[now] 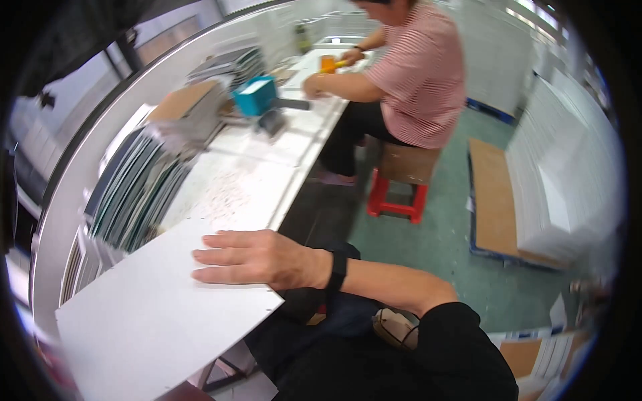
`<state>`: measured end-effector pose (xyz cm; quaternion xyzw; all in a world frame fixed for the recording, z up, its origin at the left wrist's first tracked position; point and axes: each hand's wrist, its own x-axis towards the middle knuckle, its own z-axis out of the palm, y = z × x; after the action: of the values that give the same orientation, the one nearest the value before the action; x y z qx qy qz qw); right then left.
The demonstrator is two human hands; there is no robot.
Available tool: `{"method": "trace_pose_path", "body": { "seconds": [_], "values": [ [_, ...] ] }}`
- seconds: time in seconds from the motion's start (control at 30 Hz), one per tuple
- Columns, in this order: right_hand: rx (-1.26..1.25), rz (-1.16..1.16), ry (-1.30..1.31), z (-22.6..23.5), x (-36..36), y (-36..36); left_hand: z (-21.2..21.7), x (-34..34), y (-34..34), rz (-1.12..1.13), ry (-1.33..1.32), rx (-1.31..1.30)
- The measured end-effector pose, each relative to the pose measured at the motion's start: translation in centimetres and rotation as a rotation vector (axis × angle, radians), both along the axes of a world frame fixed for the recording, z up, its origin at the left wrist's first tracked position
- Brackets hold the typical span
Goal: The person picks up a white frame and a black panel from stacks, places the panel into the frame, and applies glue to it with a roller. After placing a white board over the panel, they secure the assembly by driving screws into it using a power screwdriver.
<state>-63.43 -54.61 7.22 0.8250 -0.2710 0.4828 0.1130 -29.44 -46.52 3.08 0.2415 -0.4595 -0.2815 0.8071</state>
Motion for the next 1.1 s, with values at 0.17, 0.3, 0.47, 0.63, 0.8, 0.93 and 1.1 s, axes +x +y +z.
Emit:
{"method": "trace_pose_path", "body": {
  "seconds": [0.17, 0.3, 0.47, 0.63, 0.8, 0.93, 1.1],
  "values": [
    [-0.018, 0.135, 0.133, -2.3, 1.6, -0.9, -0.2, 8.8, 7.5, 0.481, 0.086, 0.223],
    [0.014, 0.258, 0.184, -3.6, 2.7, -3.0, 3.6, 6.8, 11.2, -0.054, 0.298, 0.341],
    [0.041, 0.324, 0.330, -2.5, 3.1, -3.5, 2.8, 8.1, 12.9, 0.244, -0.310, 0.944],
    [1.190, 0.349, -0.731, -1.1, 4.0, -1.5, 0.9, 9.1, 10.5, 0.151, -0.030, 0.855],
    [1.559, 0.197, -0.759, -2.7, 2.7, 2.0, 0.3, 8.0, 6.3, -0.009, -0.003, 0.865],
    [1.492, 0.185, -0.757, -3.1, 2.3, 0.9, -1.6, 8.1, 4.8, -0.154, 0.093, 0.835],
    [1.621, 0.165, -1.040, -5.5, 5.1, -1.2, -1.1, 7.7, 1.5, -0.296, 0.282, 0.825]
  ]
}}
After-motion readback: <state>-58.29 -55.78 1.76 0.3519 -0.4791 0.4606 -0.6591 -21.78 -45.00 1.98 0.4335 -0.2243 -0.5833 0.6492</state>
